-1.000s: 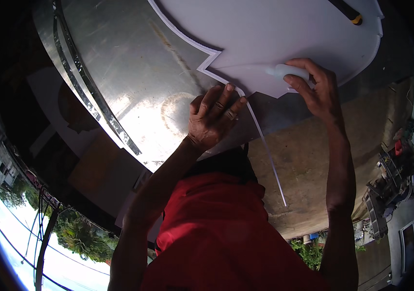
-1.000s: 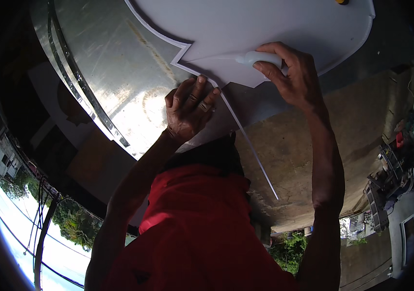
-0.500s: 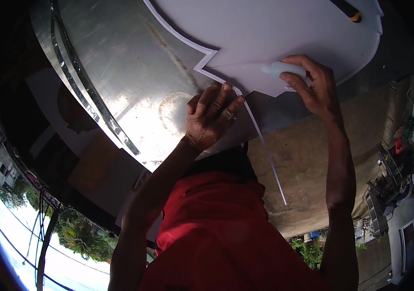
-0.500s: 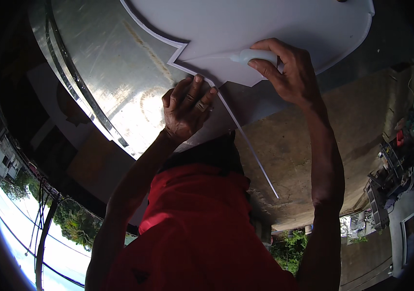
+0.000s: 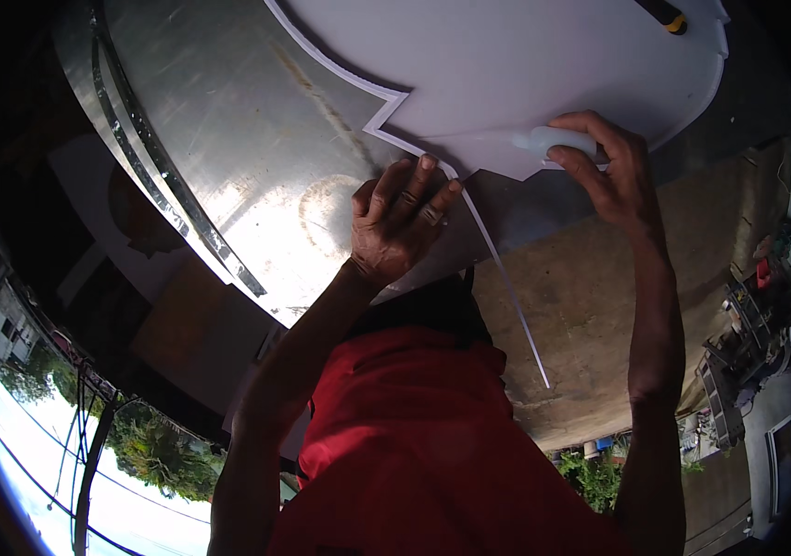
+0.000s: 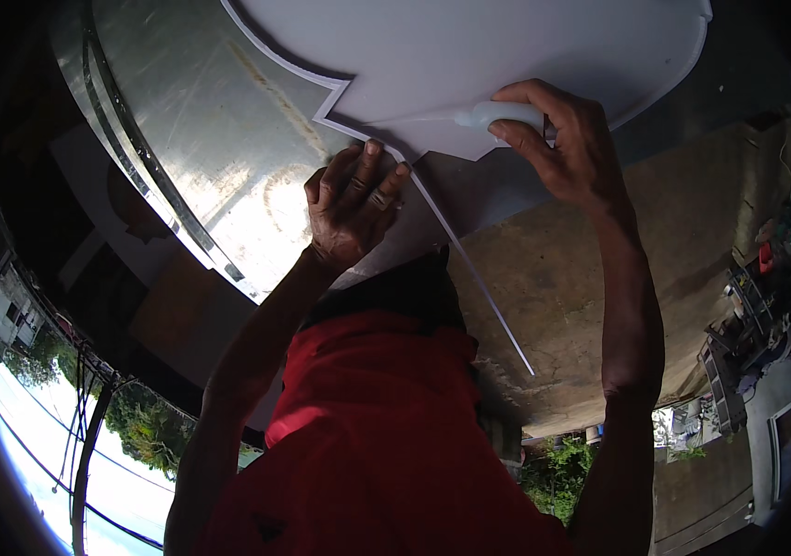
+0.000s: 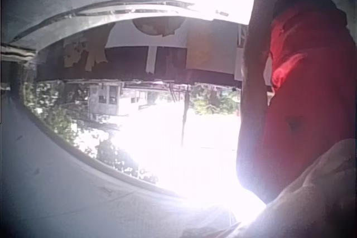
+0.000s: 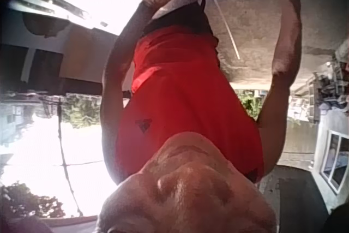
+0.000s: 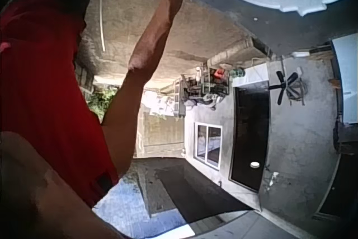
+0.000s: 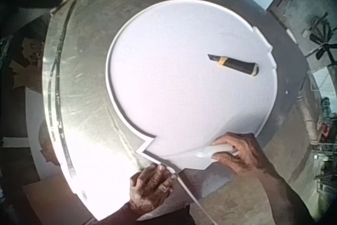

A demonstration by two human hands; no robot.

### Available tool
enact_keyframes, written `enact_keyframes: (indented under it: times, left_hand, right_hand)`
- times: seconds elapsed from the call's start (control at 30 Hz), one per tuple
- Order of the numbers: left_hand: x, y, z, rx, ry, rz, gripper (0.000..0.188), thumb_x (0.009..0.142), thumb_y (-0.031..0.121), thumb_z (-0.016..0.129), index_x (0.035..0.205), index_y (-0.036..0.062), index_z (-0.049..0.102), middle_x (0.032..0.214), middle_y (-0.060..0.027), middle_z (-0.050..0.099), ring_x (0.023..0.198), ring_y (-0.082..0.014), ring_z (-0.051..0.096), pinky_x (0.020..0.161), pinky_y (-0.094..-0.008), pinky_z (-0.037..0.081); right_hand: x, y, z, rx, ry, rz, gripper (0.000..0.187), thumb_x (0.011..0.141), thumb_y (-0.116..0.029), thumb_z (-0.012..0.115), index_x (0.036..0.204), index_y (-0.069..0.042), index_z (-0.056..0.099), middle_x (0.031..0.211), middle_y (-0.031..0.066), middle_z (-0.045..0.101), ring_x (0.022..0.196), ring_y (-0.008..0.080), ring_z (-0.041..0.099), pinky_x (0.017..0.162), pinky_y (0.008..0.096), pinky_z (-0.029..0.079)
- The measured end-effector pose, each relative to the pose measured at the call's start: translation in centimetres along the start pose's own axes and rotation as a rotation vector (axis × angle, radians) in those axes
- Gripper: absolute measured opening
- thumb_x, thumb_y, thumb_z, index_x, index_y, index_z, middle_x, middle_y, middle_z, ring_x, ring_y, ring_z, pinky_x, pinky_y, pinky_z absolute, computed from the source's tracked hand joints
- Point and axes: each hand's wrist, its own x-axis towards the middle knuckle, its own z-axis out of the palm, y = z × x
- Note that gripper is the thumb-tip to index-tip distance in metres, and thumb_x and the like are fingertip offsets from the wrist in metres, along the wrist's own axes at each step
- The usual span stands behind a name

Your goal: The person applies glue to the edge of a white, heart-shaped sign and presses a white plastic strip along the perimeter. They use a utility knife to trim the strip flush with the sign's edge and continue applying the strip around the curved and angular contours of the sign.

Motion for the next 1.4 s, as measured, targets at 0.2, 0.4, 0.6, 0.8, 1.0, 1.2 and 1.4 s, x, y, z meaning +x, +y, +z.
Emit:
enact_keyframes:
  times: [0.2,0.4,0.6,0.8,1.0,1.2,1.4]
  left_hand:
    - [-0.2,0.0,0.0,0.004,-0.015,-0.002,0.063,0.076,0.024,0.082,0.137,0.0262,0.069,0.154,-0.0104,0.054,0.132,-0.0303,0.052,0.104,-0.0429,0.04]
    - [-0.2,0.0,0.3,0.001,0.001,0.0,0.063,0.075,0.022,0.081,0.137,0.0259,0.069,0.154,-0.0108,0.054,0.131,-0.0315,0.053,0.101,-0.0432,0.041]
    - [-0.2,0.0,0.3,0.002,0.003,0.007,0.065,0.075,0.021,0.081,0.138,0.0258,0.068,0.154,-0.0111,0.054,0.131,-0.0313,0.054,0.099,-0.0428,0.041]
    - [-0.3,-0.2,0.3,0.003,-0.003,0.009,0.064,0.077,0.022,0.081,0.139,0.0258,0.067,0.154,-0.0116,0.054,0.13,-0.0309,0.054,0.099,-0.0423,0.041]
    - [-0.2,-0.1,0.3,0.008,0.005,0.012,0.062,0.079,0.023,0.08,0.139,0.0258,0.067,0.154,-0.0116,0.055,0.13,-0.0306,0.054,0.1,-0.0418,0.04]
    - [-0.2,-0.1,0.2,0.013,-0.004,0.01,0.061,0.08,0.024,0.079,0.139,0.0257,0.067,0.154,-0.0115,0.055,0.132,-0.0305,0.053,0.101,-0.0417,0.039]
    - [-0.1,0.0,0.0,0.014,-0.019,0.004,0.06,0.08,0.024,0.079,0.139,0.0256,0.067,0.154,-0.0113,0.055,0.132,-0.0307,0.053,0.101,-0.0419,0.039]
  right_hand:
    - [-0.5,0.0,-0.5,-0.036,0.0,-0.002,0.032,0.092,-0.03,0.076,0.111,-0.005,0.072,0.085,0.0093,0.075,0.074,0.019,0.071,0.064,0.034,0.052]
    - [-1.0,0.4,-0.8,-0.02,-0.003,0.007,0.032,0.092,-0.029,0.076,0.111,-0.005,0.071,0.088,0.0097,0.075,0.076,0.0197,0.07,0.066,0.0343,0.052]
    - [-1.6,0.7,-1.1,-0.029,-0.012,0.002,0.031,0.093,-0.028,0.075,0.112,-0.004,0.07,0.088,0.01,0.074,0.078,0.0204,0.071,0.068,0.035,0.051]
    - [-2.0,0.7,-1.6,-0.008,-0.022,0.021,0.03,0.093,-0.026,0.075,0.111,-0.003,0.07,0.087,0.0095,0.074,0.075,0.0178,0.068,0.066,0.0331,0.05]
    - [-2.5,0.9,-1.8,-0.028,-0.013,0.014,0.028,0.092,-0.023,0.075,0.11,-0.003,0.07,0.085,0.0092,0.073,0.072,0.0161,0.066,0.063,0.032,0.047]
    - [-2.9,0.8,-2.0,-0.009,0.003,0.023,0.026,0.092,-0.022,0.075,0.109,-0.003,0.07,0.085,0.0094,0.073,0.073,0.0154,0.066,0.064,0.0317,0.047]
    - [-3.2,0.7,-2.2,-0.019,-0.001,0.033,0.025,0.092,-0.019,0.074,0.109,-0.002,0.07,0.086,0.009,0.073,0.075,0.0143,0.066,0.066,0.0307,0.048]
